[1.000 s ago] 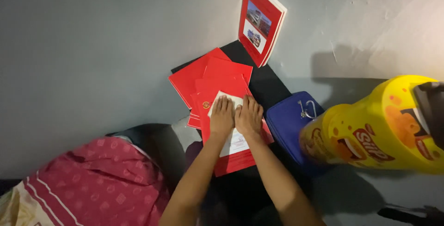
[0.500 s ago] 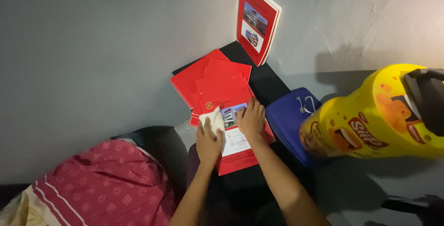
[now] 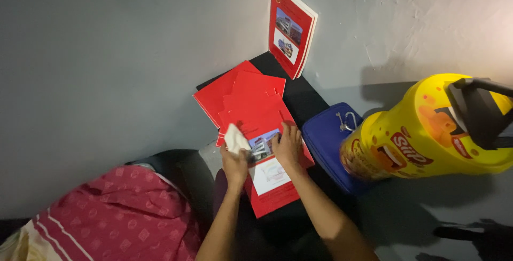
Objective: Wiping and cleaning several red folders with a white cloth.
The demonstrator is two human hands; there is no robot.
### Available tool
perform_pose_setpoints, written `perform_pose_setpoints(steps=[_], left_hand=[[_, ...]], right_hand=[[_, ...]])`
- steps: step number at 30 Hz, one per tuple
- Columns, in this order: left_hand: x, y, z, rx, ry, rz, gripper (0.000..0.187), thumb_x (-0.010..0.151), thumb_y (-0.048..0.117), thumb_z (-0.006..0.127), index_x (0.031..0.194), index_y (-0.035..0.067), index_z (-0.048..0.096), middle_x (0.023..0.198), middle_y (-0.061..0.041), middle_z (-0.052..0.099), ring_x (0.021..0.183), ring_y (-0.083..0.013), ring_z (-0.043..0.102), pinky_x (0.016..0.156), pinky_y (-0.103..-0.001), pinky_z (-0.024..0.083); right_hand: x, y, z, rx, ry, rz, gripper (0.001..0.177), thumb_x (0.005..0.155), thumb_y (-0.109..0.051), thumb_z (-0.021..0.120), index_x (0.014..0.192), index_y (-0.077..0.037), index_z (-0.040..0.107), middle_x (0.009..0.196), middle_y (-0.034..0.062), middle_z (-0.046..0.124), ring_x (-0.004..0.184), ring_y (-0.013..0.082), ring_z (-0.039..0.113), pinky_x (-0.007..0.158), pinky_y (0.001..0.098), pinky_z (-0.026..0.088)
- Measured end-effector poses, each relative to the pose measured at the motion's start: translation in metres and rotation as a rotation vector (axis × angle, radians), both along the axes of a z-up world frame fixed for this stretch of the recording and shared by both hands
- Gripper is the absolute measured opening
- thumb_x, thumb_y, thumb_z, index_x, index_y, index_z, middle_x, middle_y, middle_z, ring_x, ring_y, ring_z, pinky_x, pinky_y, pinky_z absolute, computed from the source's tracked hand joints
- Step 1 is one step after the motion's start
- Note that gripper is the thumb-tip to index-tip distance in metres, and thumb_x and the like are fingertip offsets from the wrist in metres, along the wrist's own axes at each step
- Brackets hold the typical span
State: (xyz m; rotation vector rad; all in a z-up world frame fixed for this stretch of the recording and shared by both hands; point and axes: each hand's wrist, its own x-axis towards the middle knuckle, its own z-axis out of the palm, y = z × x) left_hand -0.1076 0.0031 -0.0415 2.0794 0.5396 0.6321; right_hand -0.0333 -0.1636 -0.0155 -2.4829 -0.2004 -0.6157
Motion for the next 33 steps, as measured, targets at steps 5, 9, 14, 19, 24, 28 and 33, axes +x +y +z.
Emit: perform_pose_setpoints(steps=[5,9,14,19,24,28,33], left_hand=[[-0.003,-0.007,0.026,-0.417,0.081,-0.024,0.046,0.098,0.026,0.063,0.131,-0.003,0.049,0.115,-0.022,0.07,0.106,-0.0316,0.069,0.092,-0.04,0.052],[-0.013,-0.016,0.056,-0.601,-0.152,-0.091,0.039,0.103,0.027,0.058,0.128,-0.003,0.056,0.115,-0.013,0.07,0.103,-0.0194,0.065,0.091,-0.033,0.052],[-0.03,-0.022,0.084,-0.635,-0.288,-0.255,0.036,0.104,0.027,0.059,0.126,-0.002,0.059,0.115,-0.009,0.069,0.102,-0.0157,0.063,0.091,-0.031,0.051],[-0.046,-0.027,0.108,-0.62,-0.3,-0.425,0.03,0.102,0.023,0.064,0.118,-0.002,0.065,0.106,-0.007,0.073,0.095,-0.0135,0.065,0.085,-0.028,0.052],[-0.052,-0.033,0.131,-0.523,-0.341,-0.575,0.026,0.103,0.022,0.064,0.112,-0.003,0.067,0.104,-0.005,0.076,0.093,-0.0129,0.068,0.085,-0.028,0.054],[-0.049,-0.038,0.119,-0.637,-0.28,-0.541,0.026,0.103,0.021,0.064,0.111,-0.004,0.067,0.098,-0.003,0.072,0.086,-0.0115,0.063,0.079,-0.027,0.051],[-0.047,-0.049,0.163,-0.532,-0.408,-0.468,0.047,0.101,0.026,0.064,0.133,0.001,0.04,0.115,-0.009,0.062,0.101,-0.0141,0.064,0.088,-0.03,0.054]], right_hand=[[0.0,-0.011,-0.003,0.238,0.134,0.026,0.05,0.087,-0.015,0.07,0.135,-0.005,0.057,0.125,0.023,0.059,0.117,0.0447,0.052,0.1,0.0534,0.043],[-0.009,-0.02,0.008,0.293,0.033,0.077,0.047,0.092,-0.014,0.069,0.136,-0.005,0.056,0.126,0.0214,0.06,0.119,0.0424,0.054,0.104,0.0514,0.043],[-0.026,-0.039,0.041,0.47,-0.004,0.11,0.054,0.088,-0.011,0.064,0.14,-0.002,0.053,0.122,0.0203,0.058,0.113,0.0361,0.057,0.099,0.0452,0.047],[-0.025,-0.076,0.002,1.001,0.263,0.226,0.048,0.094,-0.015,0.051,0.14,-0.002,0.051,0.123,0.0065,0.065,0.113,0.0194,0.061,0.099,0.0341,0.047],[-0.052,-0.088,0.057,1.583,0.287,0.364,0.035,0.09,-0.006,0.051,0.123,0.0,0.06,0.117,0.0071,0.068,0.112,0.0166,0.063,0.103,0.0315,0.046],[-0.062,-0.101,0.032,1.541,0.221,0.335,0.033,0.091,-0.004,0.049,0.121,-0.002,0.062,0.112,0.0037,0.065,0.107,0.0137,0.061,0.1,0.029,0.045],[-0.07,-0.105,0.025,1.496,0.222,0.226,0.034,0.088,0.001,0.049,0.118,-0.001,0.066,0.106,0.0048,0.064,0.099,0.0138,0.058,0.094,0.0294,0.045]])
